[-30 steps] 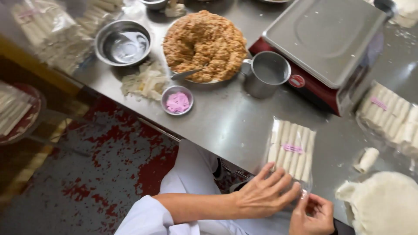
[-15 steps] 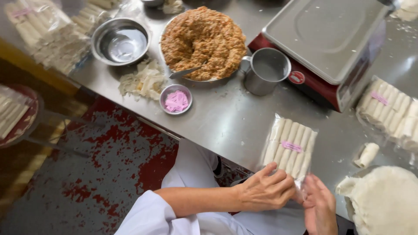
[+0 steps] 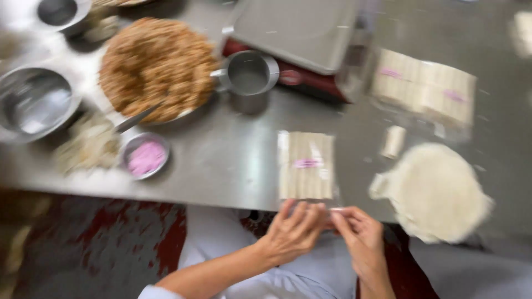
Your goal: A person is seen preparing food wraps by placing filling on thin dough wrappers, rolling them, and then packaging the finished rolls into plastic bags.
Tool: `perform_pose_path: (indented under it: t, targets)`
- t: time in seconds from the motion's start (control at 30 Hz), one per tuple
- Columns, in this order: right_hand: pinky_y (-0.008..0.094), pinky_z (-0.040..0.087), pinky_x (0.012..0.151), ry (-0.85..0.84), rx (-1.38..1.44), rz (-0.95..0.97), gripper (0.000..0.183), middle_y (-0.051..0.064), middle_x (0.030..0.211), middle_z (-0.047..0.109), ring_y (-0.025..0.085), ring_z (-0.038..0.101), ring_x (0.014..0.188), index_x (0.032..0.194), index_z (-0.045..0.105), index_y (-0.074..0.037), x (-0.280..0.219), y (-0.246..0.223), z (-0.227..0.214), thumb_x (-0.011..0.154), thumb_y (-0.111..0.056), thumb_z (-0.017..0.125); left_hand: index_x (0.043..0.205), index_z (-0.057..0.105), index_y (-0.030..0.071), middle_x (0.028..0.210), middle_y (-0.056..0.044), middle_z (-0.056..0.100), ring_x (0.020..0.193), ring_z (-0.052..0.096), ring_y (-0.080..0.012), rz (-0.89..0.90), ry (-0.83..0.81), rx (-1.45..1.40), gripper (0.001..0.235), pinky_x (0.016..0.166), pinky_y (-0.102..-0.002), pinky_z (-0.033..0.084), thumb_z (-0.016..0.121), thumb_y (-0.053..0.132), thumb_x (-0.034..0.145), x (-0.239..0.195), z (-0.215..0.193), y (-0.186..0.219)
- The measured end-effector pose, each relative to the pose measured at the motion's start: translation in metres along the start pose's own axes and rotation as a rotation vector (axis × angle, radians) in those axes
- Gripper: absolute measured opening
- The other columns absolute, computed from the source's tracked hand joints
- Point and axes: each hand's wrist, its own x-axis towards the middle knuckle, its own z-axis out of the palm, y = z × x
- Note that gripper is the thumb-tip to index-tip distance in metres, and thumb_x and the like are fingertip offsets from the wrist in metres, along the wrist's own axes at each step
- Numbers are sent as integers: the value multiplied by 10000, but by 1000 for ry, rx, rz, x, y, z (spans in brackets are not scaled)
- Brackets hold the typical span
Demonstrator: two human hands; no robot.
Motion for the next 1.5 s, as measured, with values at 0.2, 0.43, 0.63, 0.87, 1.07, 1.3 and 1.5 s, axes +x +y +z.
perform_pose_path:
  t: [0.2, 0.43, 0.63, 0.87, 1.07, 1.3, 1.5]
  targets:
    - [381, 677, 631, -192, 203, 161, 175, 162, 817, 779, 282, 767, 690, 933, 775, 64, 10, -67, 10, 890, -98, 726, 954, 676, -7, 935, -123, 630, 778, 605, -243, 105, 72, -40, 204, 712, -373, 494, 501, 50, 1042, 31, -7, -26]
    - [359, 544, 702, -186, 448, 791, 600, 149, 1109, 592, 293, 613, 953, 1222, 545, -13, 42, -96, 31, 692, -65, 822, 1026, 714, 20, 995, -119, 638, 831, 657, -218, 247, 32, 1, 164, 735, -389, 560, 561, 60, 981, 37, -25, -1]
    - [426, 654, 791, -300, 407, 623, 610, 222, 1192, 697, 382, 714, 1060, 1304, 569, 81, 73, -166, -13, 731, 16, 765, 809, 607, 242, 674, 120, 605, 598, 606, -43, -283, 295, 15, 177, 730, -315, 512, 730, 369, 814, 3, 20, 39]
    - [477, 672, 700, -74, 464, 292, 618, 154, 1261, 567, 363, 682, 1058, 1327, 450, -115, 230, -201, -50, 806, 134, 672, 673, 648, 355, 722, 129, 665, 602, 650, -79, -437, 262, -90, 209, 667, -363, 567, 850, 339, 618, -46, 79, 45]
    - [659, 600, 752, 74, 532, 312, 496, 183, 1041, 631, 406, 683, 926, 1043, 533, -52, 344, -134, -45, 681, 131, 819, 671, 659, 322, 732, 83, 658, 613, 638, -124, -707, -201, -153, 296, 881, -422, 470, 612, 584, 541, -75, 109, 54]
    - [546, 648, 741, -92, 422, 410, 263, 234, 993, 721, 396, 735, 920, 1057, 647, 14, 360, -149, -40, 820, 122, 676, 603, 698, 268, 495, 59, 646, 590, 670, -112, -1060, -303, -123, 247, 978, -333, 490, 673, 461, 452, -97, 152, 49]
    - [332, 539, 780, 97, -430, 196, 495, 55, 1210, 691, 208, 666, 1045, 1290, 571, -123, 357, -149, -34, 811, -167, 688, 707, 710, 243, 588, 24, 657, 541, 652, -139, -766, 48, -143, 214, 896, -377, 566, 743, 293, 502, -64, 130, 43]
